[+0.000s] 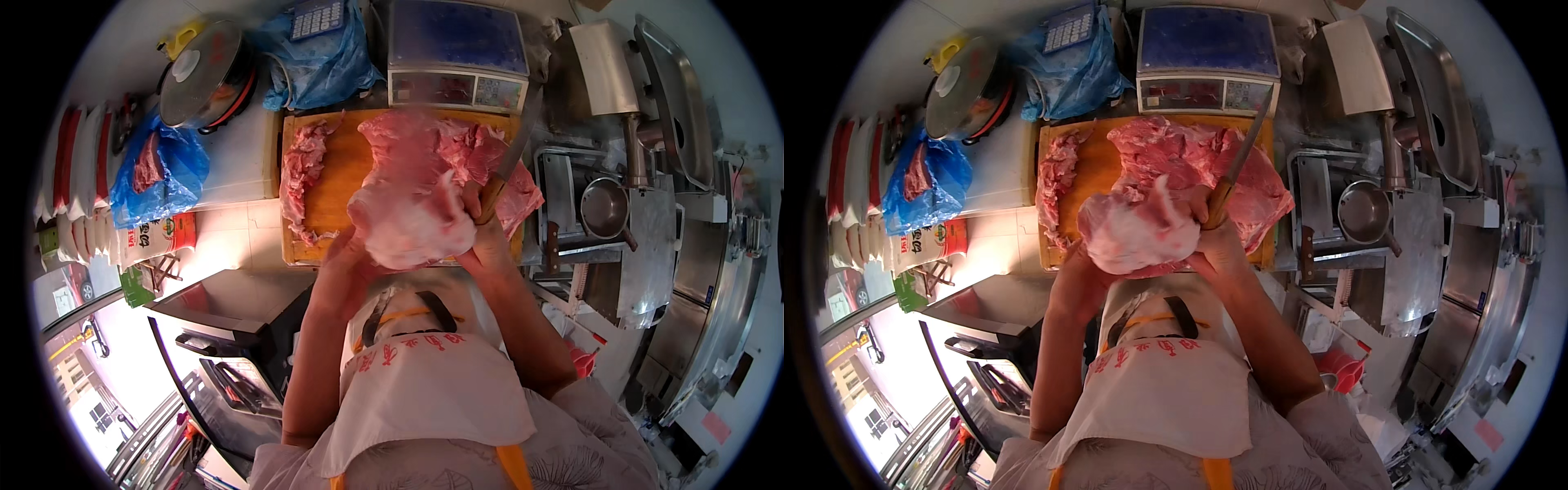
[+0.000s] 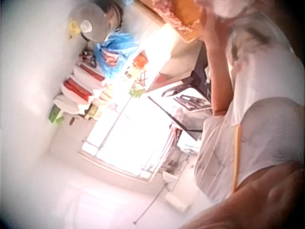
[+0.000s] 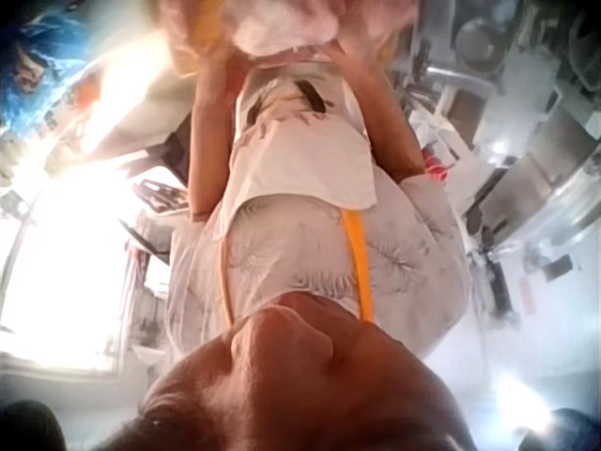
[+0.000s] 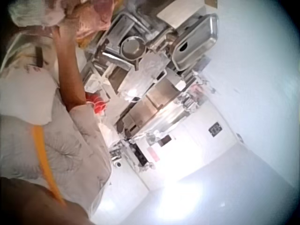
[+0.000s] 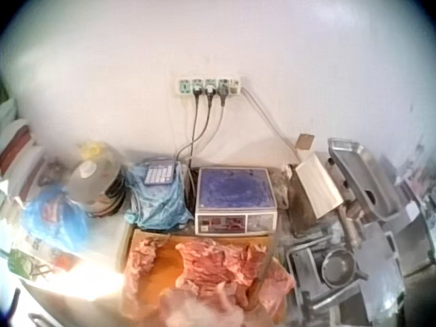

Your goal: The person uses a knife to trim and cut a large piece of raw meat on a yellow cutting board. They separate fat and connective tissue, occasionally lifting and repositioning the meat to access different areas.

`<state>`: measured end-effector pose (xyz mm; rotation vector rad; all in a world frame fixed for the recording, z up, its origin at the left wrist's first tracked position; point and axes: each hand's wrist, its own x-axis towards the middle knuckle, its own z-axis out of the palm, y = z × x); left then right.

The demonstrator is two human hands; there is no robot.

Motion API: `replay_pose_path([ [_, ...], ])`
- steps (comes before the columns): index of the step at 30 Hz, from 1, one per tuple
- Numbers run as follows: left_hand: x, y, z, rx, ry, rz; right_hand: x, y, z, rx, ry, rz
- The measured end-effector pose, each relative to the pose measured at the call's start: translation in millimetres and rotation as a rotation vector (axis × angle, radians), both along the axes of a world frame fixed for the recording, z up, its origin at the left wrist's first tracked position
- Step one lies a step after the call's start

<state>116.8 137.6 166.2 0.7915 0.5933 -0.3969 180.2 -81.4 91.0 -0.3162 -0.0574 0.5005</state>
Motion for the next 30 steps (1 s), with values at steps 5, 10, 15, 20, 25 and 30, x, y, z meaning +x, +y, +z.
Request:
replay_pose_path([
  [5, -4.4, 15.8, -28.3, -0.673, -0.282, 0.261, -0.5, 10.7, 34.7, -0.674, -0.337, 0.138],
  [10, 4.6, 26.1, -26.9, -0.76, -0.299, 0.27, -12.1, 20.4, 42.7, -0.783, -0.356, 0.029],
  [15, -1.1, 27.6, -25.0, -0.74, -0.298, 0.29, -15.7, 21.6, 56.1, -0.666, -0.062, -0.202],
  [20, -1.6, 27.2, -25.8, -0.749, -0.272, 0.27, -23.5, 33.1, 47.8, -0.435, 0.337, -0.073],
  [25, -1.6, 25.1, -17.5, -0.658, -0.335, 0.159, -25.9, 41.1, 37.9, -0.416, 0.242, -0.071],
  [30, -11.5, 36.2, -26.7, -0.471, -0.343, 0.089, -18.8, 44.2, 62.9, -0.58, 0.166, -0.207],
])
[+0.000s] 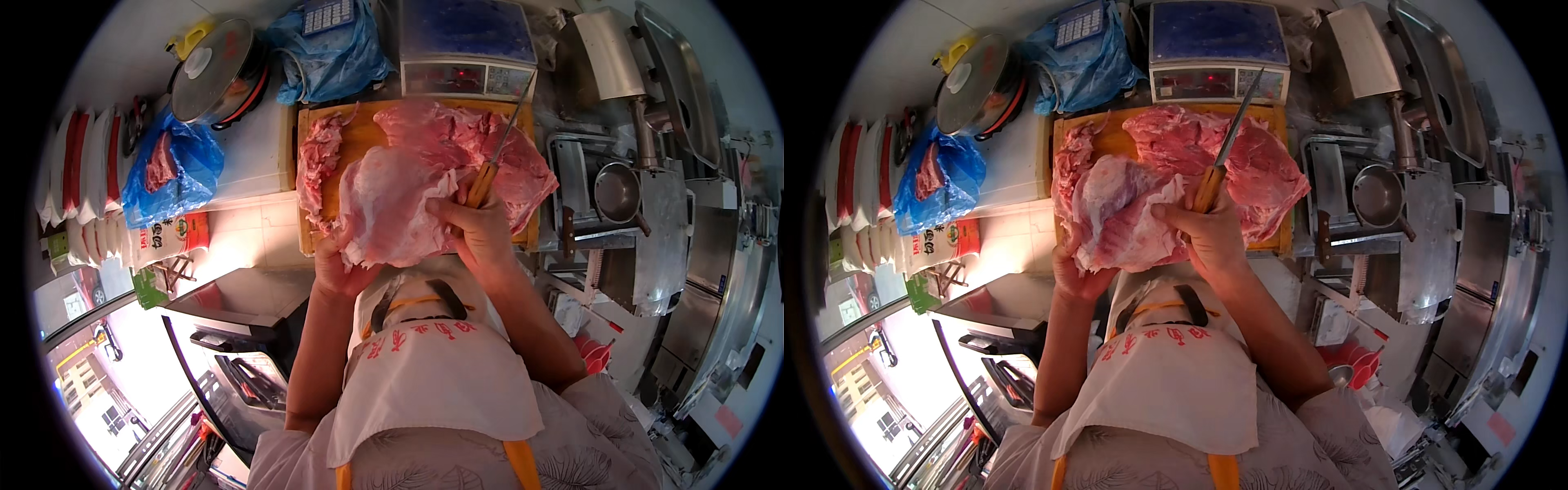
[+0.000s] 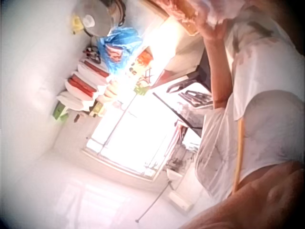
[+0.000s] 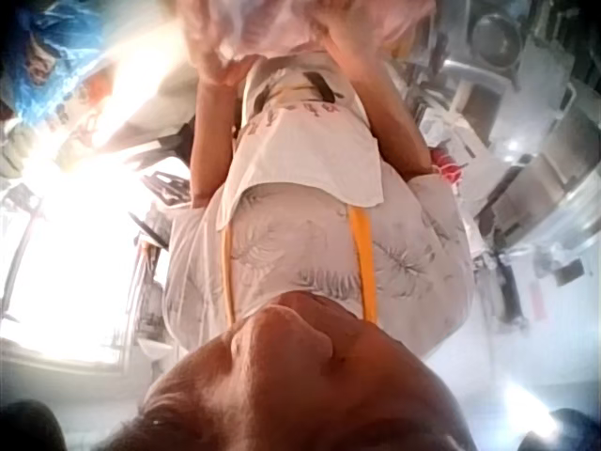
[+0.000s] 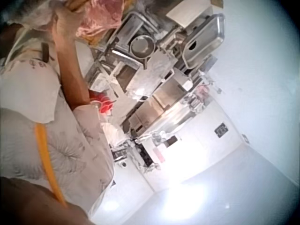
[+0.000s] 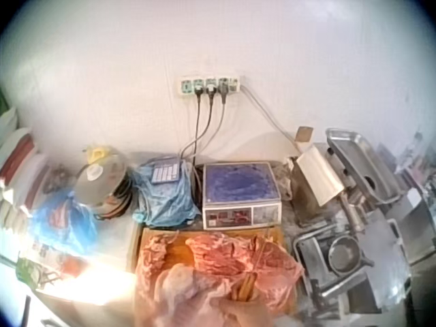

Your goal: The person uses a knife to trim and cut a large piece of raw meat on a yellow cutting board. They separate fat and connective tissue, occasionally lifting and repositioning the meat to access different areas.

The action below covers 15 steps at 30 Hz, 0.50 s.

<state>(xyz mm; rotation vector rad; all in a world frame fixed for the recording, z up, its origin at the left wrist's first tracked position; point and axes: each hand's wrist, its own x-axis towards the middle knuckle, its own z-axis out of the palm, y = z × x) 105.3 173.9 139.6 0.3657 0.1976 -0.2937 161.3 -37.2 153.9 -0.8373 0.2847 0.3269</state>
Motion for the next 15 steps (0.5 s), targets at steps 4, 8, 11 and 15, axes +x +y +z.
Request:
replay_pose_path([
  [4, 0.7, -0.4, 7.0, 0.199, 0.067, -0.03, 1.6, 4.5, 12.3, -0.046, 0.012, -0.052],
  [8, 2.2, 0.5, 7.3, 0.27, 0.114, -0.028, 1.3, 0.8, 11.7, -0.033, 0.018, -0.079],
  [11, -0.3, 2.1, -1.7, 0.283, 0.139, 0.004, 0.5, -2.7, -0.3, -0.024, 0.004, -0.104],
  [15, 5.9, -12.1, 12.6, 0.337, 0.16, 0.09, 0.5, -5.4, -10.2, -0.098, 0.033, -0.116],
])
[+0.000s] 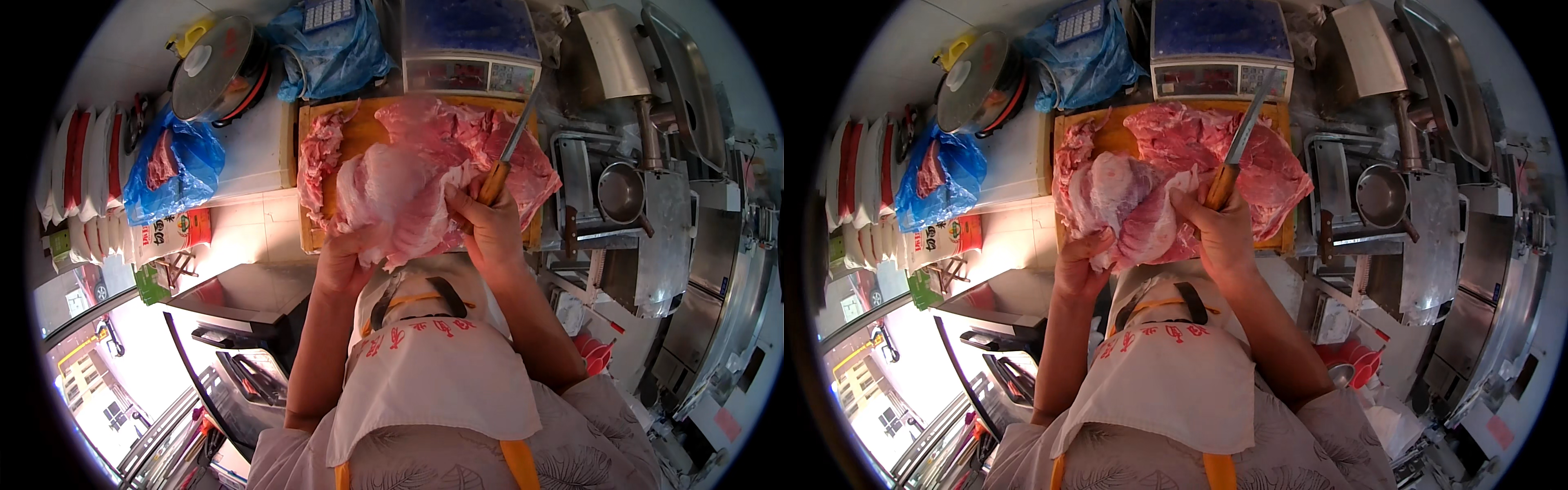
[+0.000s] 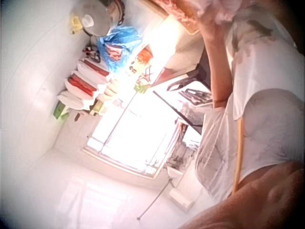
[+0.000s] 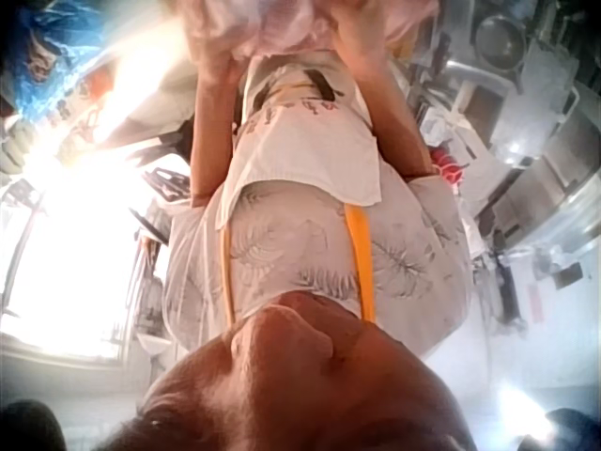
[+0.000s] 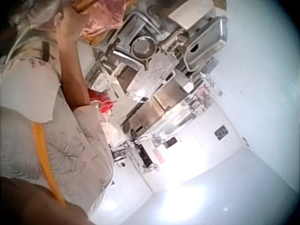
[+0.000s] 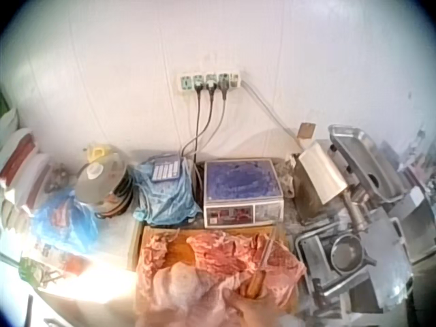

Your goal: The person uses a knife to trim and cut a large piece of raw meat on a yellow cutting board. They separate fat and connective tissue, occasionally lifting and repositioning the meat to access different areas.

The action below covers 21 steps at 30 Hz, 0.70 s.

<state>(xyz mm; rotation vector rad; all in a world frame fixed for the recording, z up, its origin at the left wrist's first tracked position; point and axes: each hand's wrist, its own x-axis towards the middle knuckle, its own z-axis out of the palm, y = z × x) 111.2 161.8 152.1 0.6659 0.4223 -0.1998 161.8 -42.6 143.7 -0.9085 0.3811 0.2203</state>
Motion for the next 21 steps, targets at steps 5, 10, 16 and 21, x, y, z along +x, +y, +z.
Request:
replay_pose_path([
  [5, 0.7, -2.6, -11.5, 0.005, 0.032, -0.019, -5.8, -8.5, -1.0, -0.075, 0.065, 0.013],
  [10, 8.9, -37.0, -9.3, -0.005, 0.058, -0.118, -6.4, -33.3, -11.1, -0.105, -0.01, -0.025],
  [16, 9.7, -81.4, -2.4, -0.024, 0.089, -0.168, 18.5, -55.9, 8.3, -0.334, -0.036, 0.025],
  [21, 7.5, -88.2, -21.7, 0.201, 0.107, -0.232, 45.4, -66.3, 10.3, -0.779, -0.085, 0.185],
])
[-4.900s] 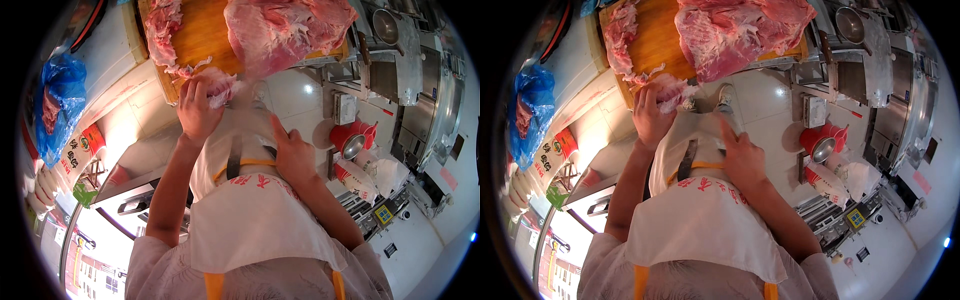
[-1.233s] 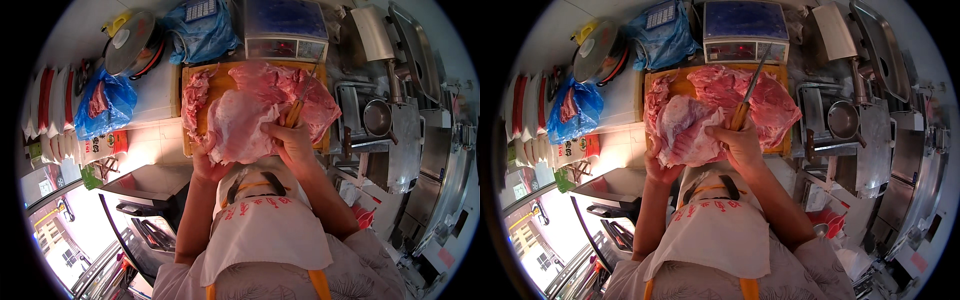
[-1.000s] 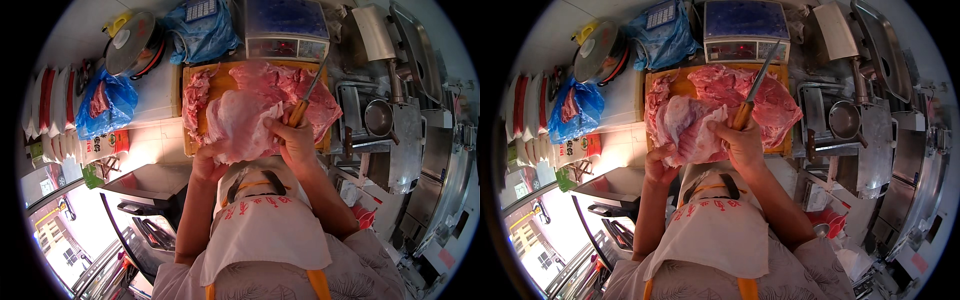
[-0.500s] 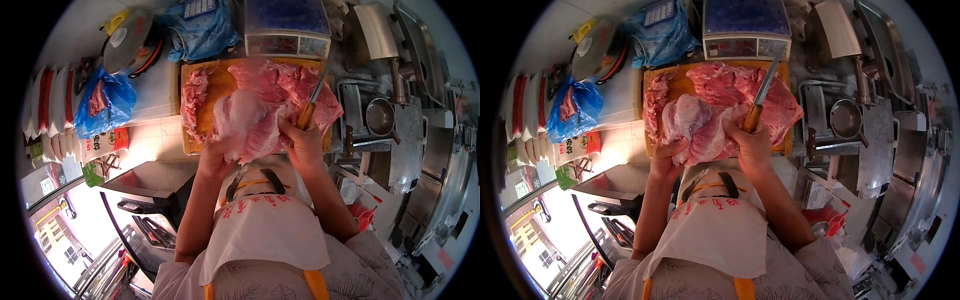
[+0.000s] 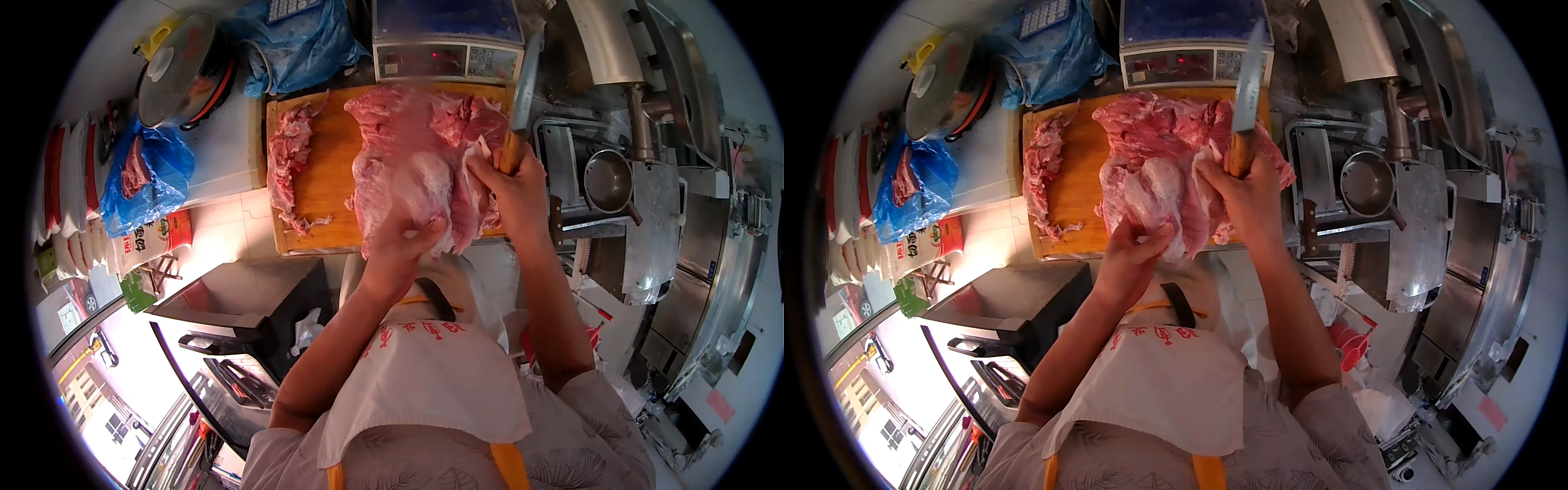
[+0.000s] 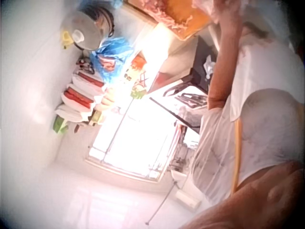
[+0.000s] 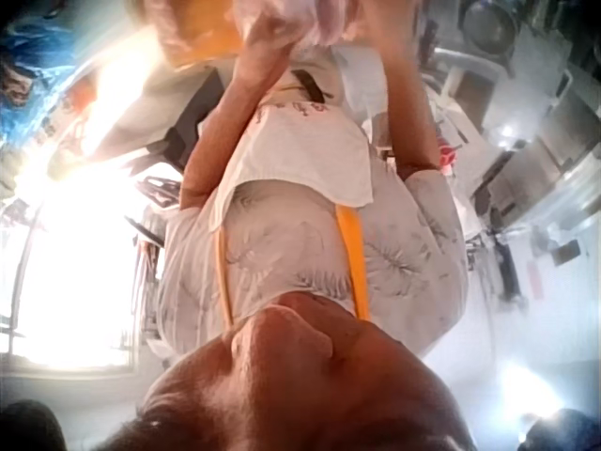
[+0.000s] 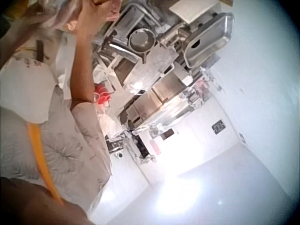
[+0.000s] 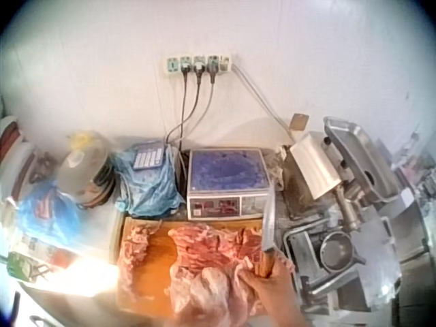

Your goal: The person uses a knife to trim and cut a large piece of raw meat on a yellow cutting board. They separate fat and connective tissue, occasionally lifting and repositioning the meat to access different areas.

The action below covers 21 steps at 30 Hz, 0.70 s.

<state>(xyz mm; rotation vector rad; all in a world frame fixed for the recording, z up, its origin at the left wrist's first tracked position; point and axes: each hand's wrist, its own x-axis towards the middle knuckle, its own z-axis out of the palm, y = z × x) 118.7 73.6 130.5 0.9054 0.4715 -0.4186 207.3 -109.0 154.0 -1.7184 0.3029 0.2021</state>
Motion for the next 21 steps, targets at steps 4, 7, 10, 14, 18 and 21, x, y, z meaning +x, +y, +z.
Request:
replay_pose_path([
  [4, 6.5, -1.4, -24.6, 0.539, -0.133, -0.157, 19.7, -6.4, -60.6, -0.25, -0.073, 0.096],
  [7, 12.7, 3.2, -33.1, 1.217, -0.337, -0.058, 17.7, 1.7, -67.7, -0.497, -0.085, 0.16],
  [10, 36.7, 11.1, -34.6, 1.389, -0.606, -0.024, 12.2, 6.4, -70.6, -0.451, -0.058, 0.123],
  [14, 67.1, 10.8, -39.7, 1.254, -0.616, -0.302, 7.9, 7.3, -76.1, -0.292, -0.222, 0.06],
  [18, 83.1, 13.8, -52.8, 1.195, -0.601, -0.385, 6.9, 0.1, -73.6, -0.42, -0.041, 0.084],
  [21, 86.3, 15.9, -50.0, 1.152, -0.729, -0.282, 7.2, -2.7, -76.4, -0.396, -0.02, 0.062],
])
